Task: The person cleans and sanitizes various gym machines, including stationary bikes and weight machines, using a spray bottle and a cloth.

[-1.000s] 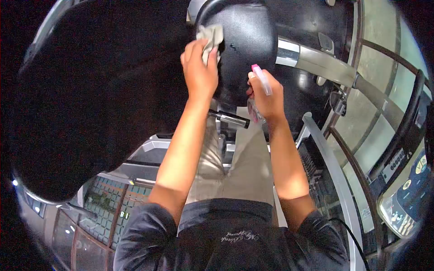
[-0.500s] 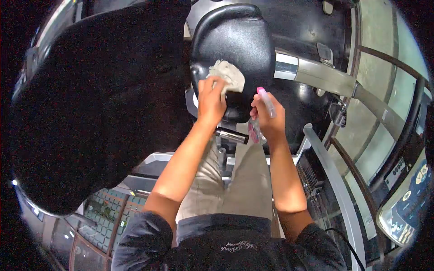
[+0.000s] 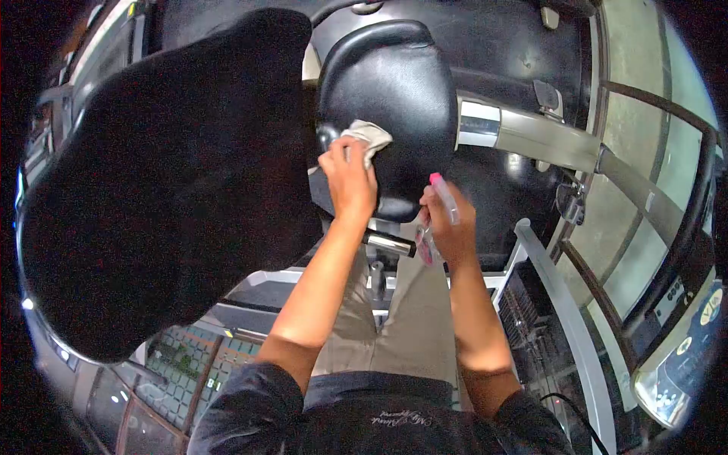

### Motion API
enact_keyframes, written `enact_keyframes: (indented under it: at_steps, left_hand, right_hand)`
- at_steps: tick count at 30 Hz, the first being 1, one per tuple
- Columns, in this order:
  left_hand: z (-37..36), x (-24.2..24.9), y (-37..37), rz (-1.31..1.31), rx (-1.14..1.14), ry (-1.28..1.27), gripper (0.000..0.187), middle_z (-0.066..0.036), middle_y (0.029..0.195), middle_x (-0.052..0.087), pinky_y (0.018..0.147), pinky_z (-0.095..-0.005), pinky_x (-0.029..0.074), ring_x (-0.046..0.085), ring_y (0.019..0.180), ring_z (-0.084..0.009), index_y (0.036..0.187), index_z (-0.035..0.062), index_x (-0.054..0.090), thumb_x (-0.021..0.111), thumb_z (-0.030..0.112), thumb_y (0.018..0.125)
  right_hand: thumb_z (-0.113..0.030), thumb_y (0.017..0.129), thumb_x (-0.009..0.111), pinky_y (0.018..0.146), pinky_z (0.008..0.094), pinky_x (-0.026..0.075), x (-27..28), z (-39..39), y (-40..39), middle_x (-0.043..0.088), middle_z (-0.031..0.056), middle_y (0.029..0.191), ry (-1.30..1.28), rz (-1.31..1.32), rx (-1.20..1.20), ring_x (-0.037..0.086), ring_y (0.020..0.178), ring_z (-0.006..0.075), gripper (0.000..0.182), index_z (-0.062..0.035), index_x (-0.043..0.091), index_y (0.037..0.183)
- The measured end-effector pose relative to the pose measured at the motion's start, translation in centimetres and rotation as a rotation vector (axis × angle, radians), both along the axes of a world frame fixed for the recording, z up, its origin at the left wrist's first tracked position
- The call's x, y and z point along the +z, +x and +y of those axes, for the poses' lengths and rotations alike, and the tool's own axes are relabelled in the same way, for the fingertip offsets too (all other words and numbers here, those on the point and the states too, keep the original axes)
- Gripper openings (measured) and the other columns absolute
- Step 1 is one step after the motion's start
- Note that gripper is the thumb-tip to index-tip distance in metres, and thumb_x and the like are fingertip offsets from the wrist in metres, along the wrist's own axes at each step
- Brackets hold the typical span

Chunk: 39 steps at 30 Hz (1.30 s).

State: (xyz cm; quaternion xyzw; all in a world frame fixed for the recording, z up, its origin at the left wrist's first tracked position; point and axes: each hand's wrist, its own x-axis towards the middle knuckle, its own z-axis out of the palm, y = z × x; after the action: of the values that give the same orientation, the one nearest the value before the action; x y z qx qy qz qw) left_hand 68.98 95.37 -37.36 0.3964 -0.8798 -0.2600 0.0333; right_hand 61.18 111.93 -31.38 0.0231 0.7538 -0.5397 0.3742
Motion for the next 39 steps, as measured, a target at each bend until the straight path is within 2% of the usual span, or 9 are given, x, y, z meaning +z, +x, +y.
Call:
enact_keyframes:
  at_steps: [5,9,12,17,22,26,31,35,39]
  left_hand:
    - [-6.6,-3.6,-10.0,0.222,0.228,-0.289,0.043,-0.02,0.12,0.059,0.096,-0.0537,0.039,0.052,0.113,-0.041,0.12,0.0034,0.06,0.074,-0.001,0.079]
    - [-4.7,-6.6,-18.6,0.322,-0.2,-0.264,0.04,-0.017,0.116,0.061,0.096,-0.0523,0.041,0.052,0.112,-0.0417,0.111,0.0043,0.064,0.074,-0.002,0.073]
    - [-2.6,-3.4,-16.3,0.39,-0.257,-0.141,0.041,-0.015,0.119,0.062,0.098,-0.0509,0.045,0.052,0.111,-0.042,0.107,0.0096,0.068,0.074,-0.004,0.068]
    - [-7.3,-2.1,-8.3,-0.037,-0.1,-0.261,0.043,-0.014,0.126,0.06,0.102,-0.0495,0.044,0.051,0.115,-0.0418,0.109,0.007,0.068,0.073,-0.006,0.069]
    - [-7.4,-4.0,-14.2,0.229,0.162,-0.352,0.043,-0.022,0.122,0.055,0.102,-0.0532,0.036,0.049,0.114,-0.0447,0.117,0.0025,0.057,0.067,-0.005,0.076]
    - [-4.5,-4.9,-22.3,0.365,-0.144,-0.329,0.032,-0.02,0.117,0.06,0.101,-0.0523,0.04,0.051,0.114,-0.0413,0.107,0.0034,0.068,0.069,0.006,0.076]
    - [-6.2,-3.6,-17.3,0.218,-0.262,-0.321,0.03,-0.014,0.116,0.065,0.099,-0.0503,0.047,0.054,0.11,-0.0422,0.105,0.0089,0.072,0.075,0.005,0.076]
    - [-9.5,-2.1,-10.4,0.055,-0.115,-0.323,0.034,-0.015,0.121,0.061,0.096,-0.0505,0.046,0.052,0.112,-0.0432,0.109,0.0078,0.068,0.076,0.005,0.076]
    - [-8.9,-3.9,-13.2,0.199,0.024,-0.324,0.038,-0.02,0.121,0.057,0.098,-0.0519,0.042,0.05,0.112,-0.0447,0.112,0.0055,0.065,0.075,0.002,0.076]
  right_hand:
    - [-0.028,0.103,0.067,0.061,0.0291,0.05,-0.3,0.9,0.0,0.066,0.005,0.075,0.025,-0.007,0.019,0.064,0.067,0.0127,0.027,-0.0023,0.067,0.095]
    - [-0.03,0.104,0.065,0.062,0.0289,0.05,0.1,1.1,-0.6,0.065,0.005,0.075,0.048,0.009,0.068,0.063,0.068,0.0117,0.03,-0.0018,0.066,0.093]
    - [-0.031,0.104,0.063,0.062,0.0295,0.049,0.2,1.4,-0.8,0.064,0.0056,0.074,0.099,-0.035,0.095,0.063,0.068,0.012,0.031,-0.002,0.066,0.092]
    - [-0.032,0.103,0.063,0.062,0.0296,0.049,0.5,1.9,-0.6,0.064,0.0055,0.075,0.052,-0.076,0.059,0.063,0.068,0.0122,0.032,-0.0022,0.066,0.093]
    - [-0.034,0.103,0.063,0.062,0.0301,0.049,-0.9,2.6,0.1,0.064,0.0054,0.075,0.035,-0.03,0.059,0.063,0.067,0.0133,0.032,-0.0034,0.065,0.094]
    - [-0.035,0.103,0.063,0.062,0.0328,0.05,-1.2,2.8,0.6,0.062,0.0063,0.074,0.021,-0.038,0.034,0.065,0.067,0.0174,0.031,-0.0048,0.064,0.097]
    - [-0.035,0.105,0.062,0.063,0.029,0.049,0.8,1.8,-0.9,0.063,0.0039,0.076,0.05,-0.057,0.068,0.06,0.067,0.0112,0.033,-0.0036,0.064,0.094]
    - [-0.033,0.105,0.062,0.064,0.0291,0.05,0.0,2.3,-0.6,0.063,0.0041,0.076,0.053,-0.026,0.072,0.061,0.068,0.0116,0.032,-0.0035,0.064,0.094]
    - [-0.036,0.103,0.063,0.059,0.0337,0.05,-0.1,2.1,-0.3,0.063,0.0072,0.073,0.044,-0.042,0.06,0.064,0.065,0.0158,0.031,-0.0056,0.065,0.099]
